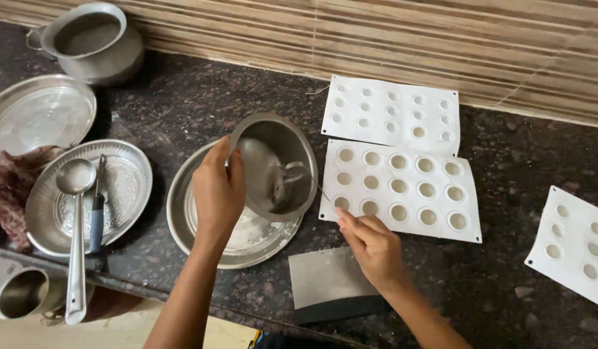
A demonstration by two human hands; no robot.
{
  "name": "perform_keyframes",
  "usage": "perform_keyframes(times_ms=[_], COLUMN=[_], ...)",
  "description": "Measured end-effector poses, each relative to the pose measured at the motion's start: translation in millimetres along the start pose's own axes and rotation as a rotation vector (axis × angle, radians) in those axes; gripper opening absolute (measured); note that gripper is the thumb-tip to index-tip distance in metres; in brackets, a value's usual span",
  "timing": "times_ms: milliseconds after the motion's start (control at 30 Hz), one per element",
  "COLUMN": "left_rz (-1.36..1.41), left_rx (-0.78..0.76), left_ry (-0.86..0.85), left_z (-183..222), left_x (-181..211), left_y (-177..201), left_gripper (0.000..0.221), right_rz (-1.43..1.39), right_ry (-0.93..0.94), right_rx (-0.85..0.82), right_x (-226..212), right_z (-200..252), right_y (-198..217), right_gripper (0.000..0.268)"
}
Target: Preparing and filling candle or candy molds with liquid material.
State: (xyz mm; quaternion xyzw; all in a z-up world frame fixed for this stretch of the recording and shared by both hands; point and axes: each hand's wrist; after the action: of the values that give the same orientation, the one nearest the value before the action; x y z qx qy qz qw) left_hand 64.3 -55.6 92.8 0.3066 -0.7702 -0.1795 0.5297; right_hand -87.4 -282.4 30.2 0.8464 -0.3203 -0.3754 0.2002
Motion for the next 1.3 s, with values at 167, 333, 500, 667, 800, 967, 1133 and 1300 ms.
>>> perform_keyframes(times_ms=[167, 333, 500, 667, 800, 967, 1133, 1300], left_rz=[0.038, 0.065, 0.106, 0.065, 0.028, -0.061, -0.137, -0.206], left_rx=[-0.037, -0.034, -0.055, -0.064, -0.052, -0.071, -0.073, -0.048], left_ry=[-0.031, -0.203, -0.366, -0.419, -0.460, -0.447, -0.463, -0.539], left_z=[-19.9, -49.8, -76.1, -92.2, -95.5, -91.6, -87.1, -83.9], left_x=[35.4, 62.8, 99.0, 114.0, 120.9, 123.6, 119.7, 115.0], left_y=[-4.4, -42.2, -95.7, -160.8, -201.9, -227.4, -242.1, -249.1], left_gripper=[0.022, 0.017, 0.028, 0.032, 0.035, 0.042, 0.045, 0.046], right_rz=[-0.428, -0.637, -0.585, -0.463, -0.374, -0.356, -0.413, -0.361], right_ry=[-0.556, -0.763, -0.676, -0.814, -0.868, -0.853, -0.788, -0.851], right_rx=[0.311, 0.598, 0.822, 0.908, 0.919, 0.913, 0.915, 0.913], right_x=[21.8, 47.6, 67.5, 80.1, 90.7, 103.6, 112.2, 116.4], right_z=[6.3, 16.6, 32.4, 39.0, 46.8, 51.0, 56.9, 60.3], right_y=[19.9, 68.1, 105.5, 123.6, 131.1, 140.1, 148.5, 151.0], right_gripper=[0.029, 0.032, 0.034, 0.033, 0.033, 0.031, 0.029, 0.027])
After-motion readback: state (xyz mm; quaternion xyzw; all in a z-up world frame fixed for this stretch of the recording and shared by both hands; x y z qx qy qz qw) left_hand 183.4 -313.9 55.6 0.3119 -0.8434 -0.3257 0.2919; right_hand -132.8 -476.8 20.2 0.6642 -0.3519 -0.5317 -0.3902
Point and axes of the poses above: each hand's wrist, its own z-axis away from the middle knuckle, its own y-axis out of the back of the hand, x = y × z, and after that the axes turned 12 degrees about y, right-handed
